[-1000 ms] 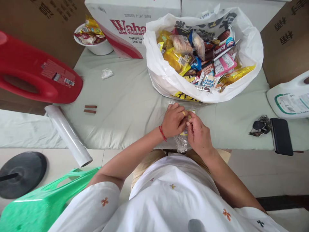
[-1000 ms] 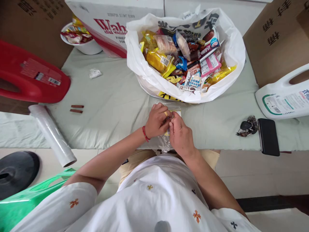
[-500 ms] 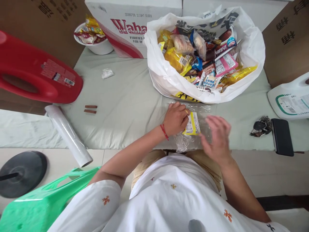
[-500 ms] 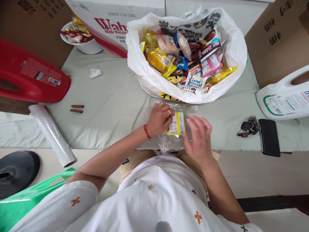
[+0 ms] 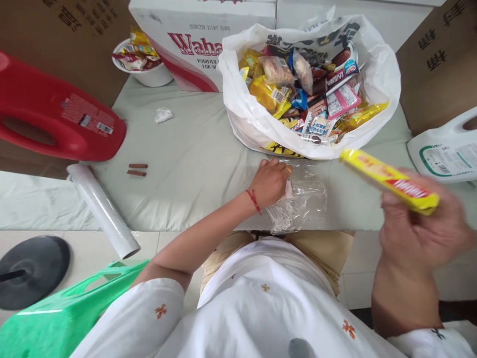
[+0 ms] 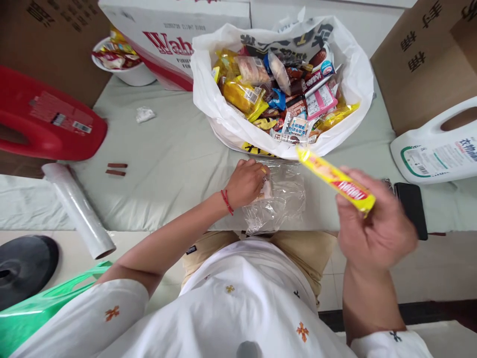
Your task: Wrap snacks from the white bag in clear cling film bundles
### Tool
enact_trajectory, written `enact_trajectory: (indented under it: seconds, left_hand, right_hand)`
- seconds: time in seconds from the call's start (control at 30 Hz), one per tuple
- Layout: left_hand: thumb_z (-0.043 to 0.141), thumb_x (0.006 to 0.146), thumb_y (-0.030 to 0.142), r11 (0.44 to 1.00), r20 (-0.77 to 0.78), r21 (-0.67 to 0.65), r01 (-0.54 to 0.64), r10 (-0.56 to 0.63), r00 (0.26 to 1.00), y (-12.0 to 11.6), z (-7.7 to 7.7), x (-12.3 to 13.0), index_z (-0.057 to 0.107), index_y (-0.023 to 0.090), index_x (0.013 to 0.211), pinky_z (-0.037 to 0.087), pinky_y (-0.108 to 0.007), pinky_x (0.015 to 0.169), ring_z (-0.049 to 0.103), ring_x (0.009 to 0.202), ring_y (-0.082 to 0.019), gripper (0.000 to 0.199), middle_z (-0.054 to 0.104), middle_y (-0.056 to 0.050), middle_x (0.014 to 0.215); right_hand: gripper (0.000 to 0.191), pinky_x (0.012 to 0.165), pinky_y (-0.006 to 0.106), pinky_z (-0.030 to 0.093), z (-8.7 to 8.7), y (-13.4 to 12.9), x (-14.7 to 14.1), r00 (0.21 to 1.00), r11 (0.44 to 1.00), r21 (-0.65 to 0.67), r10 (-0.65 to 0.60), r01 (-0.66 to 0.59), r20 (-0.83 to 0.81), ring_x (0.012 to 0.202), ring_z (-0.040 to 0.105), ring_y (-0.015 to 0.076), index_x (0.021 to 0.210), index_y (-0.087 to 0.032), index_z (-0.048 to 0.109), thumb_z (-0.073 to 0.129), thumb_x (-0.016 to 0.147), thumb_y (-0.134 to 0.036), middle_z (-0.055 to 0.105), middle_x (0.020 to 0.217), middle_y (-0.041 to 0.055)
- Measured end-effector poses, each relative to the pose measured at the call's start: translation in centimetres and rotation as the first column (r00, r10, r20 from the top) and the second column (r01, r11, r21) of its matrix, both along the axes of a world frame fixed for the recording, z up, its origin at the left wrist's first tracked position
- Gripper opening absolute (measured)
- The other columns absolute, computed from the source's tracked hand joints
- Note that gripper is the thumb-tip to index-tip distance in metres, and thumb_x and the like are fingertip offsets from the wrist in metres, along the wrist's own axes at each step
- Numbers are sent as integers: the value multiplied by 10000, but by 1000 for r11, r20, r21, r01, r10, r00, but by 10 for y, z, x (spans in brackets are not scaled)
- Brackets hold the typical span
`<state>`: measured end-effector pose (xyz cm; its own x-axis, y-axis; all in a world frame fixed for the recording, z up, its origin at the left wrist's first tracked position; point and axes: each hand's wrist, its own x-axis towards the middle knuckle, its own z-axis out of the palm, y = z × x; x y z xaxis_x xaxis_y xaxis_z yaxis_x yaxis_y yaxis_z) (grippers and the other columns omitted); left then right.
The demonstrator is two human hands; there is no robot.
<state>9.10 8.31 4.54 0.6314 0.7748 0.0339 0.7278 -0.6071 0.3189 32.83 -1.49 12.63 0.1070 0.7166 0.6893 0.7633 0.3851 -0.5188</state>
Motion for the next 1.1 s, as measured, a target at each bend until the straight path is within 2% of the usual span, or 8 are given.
enact_trajectory:
  seconds: [0.1, 0.2, 0.33, 0.43, 0.6, 0.83, 0.97, 1.1]
  left_hand:
    - [536, 895, 124, 1000, -56, 1, 23, -23, 998, 0, 6, 5, 661, 155, 1080, 351, -466, 855, 585, 1056, -334, 225, 715, -136, 1029]
    - [546, 892, 111, 999, -102, 16, 44, -43, 994, 0, 7, 8, 666, 145, 1082, 357, -468, 850, 594, 1059, -335, 227, 715, -148, 1027]
    - [553, 891, 104, 998, -111, 33, 59, -55, 992, 1, 6, 11, 670, 133, 1068, 368, -473, 843, 603, 1052, -330, 213, 719, -144, 1007]
    - [548, 892, 101, 997, -107, 42, 67, -62, 992, 2, 4, 12, 674, 131, 1060, 374, -480, 840, 607, 1037, -327, 212, 718, -134, 996]
    - [543, 907, 109, 995, -119, 44, 87, -81, 989, 3, 5, 15, 684, 131, 1078, 385, -482, 854, 606, 1051, -334, 223, 717, -138, 993]
    - [484, 955, 124, 981, -43, 190, -31, 40, 998, -2, 1, 20, 675, 150, 1109, 391, -465, 887, 543, 1134, -344, 247, 647, -166, 1146]
    - [395, 1032, 186, 976, -15, 198, -92, 97, 995, -5, 0, 25, 631, 140, 1218, 398, -462, 900, 541, 1112, -337, 304, 636, -173, 1133]
    - [367, 1067, 262, 983, -14, 164, -79, 83, 996, -4, 0, 28, 614, 126, 1246, 415, -452, 911, 560, 1111, -328, 334, 641, -169, 1124]
  right_hand:
    - [400, 1016, 468, 542, 11, 49, 8, 983, 991, 137, -21, -4, 182, 1208, 682, 275, 1420, -230, 626, 603, 1026, -291, 718, 1297, 110]
    - [434, 1133, 511, 434, 4, 96, 15, 917, 997, -31, 81, -75, 389, 1351, 553, 275, 1459, -153, 557, 524, 1058, -316, 629, 1417, 176]
    - [474, 1022, 484, 488, -21, 90, 16, 968, 985, -134, -79, 113, 238, 1345, 526, 305, 1450, -147, 523, 489, 1040, -382, 567, 1434, 218]
    - [485, 801, 437, 517, -51, 54, 13, 921, 847, -367, -380, 385, 90, 960, 662, 292, 1167, -142, 645, 365, 1046, -519, 698, 1059, 181]
    - [551, 740, 381, 473, -96, 28, -10, 959, 549, -804, -271, 229, 88, 776, 645, 258, 971, -200, 668, 459, 937, -708, 698, 793, 79]
    - [356, 449, 253, 313, -101, 36, -46, 748, 695, -674, -302, -251, -590, 472, 401, 77, 934, -229, 571, 691, 790, -532, 706, 933, 20]
    - [310, 414, 245, 299, -86, 32, -66, 696, 733, -577, -201, -359, -689, 466, 391, 51, 920, -244, 512, 682, 840, -490, 698, 1168, 37]
    - [204, 487, 260, 372, -75, 28, -82, 848, 733, -607, -78, -307, -524, 493, 462, 109, 959, -254, 503, 589, 942, -438, 647, 809, -23]
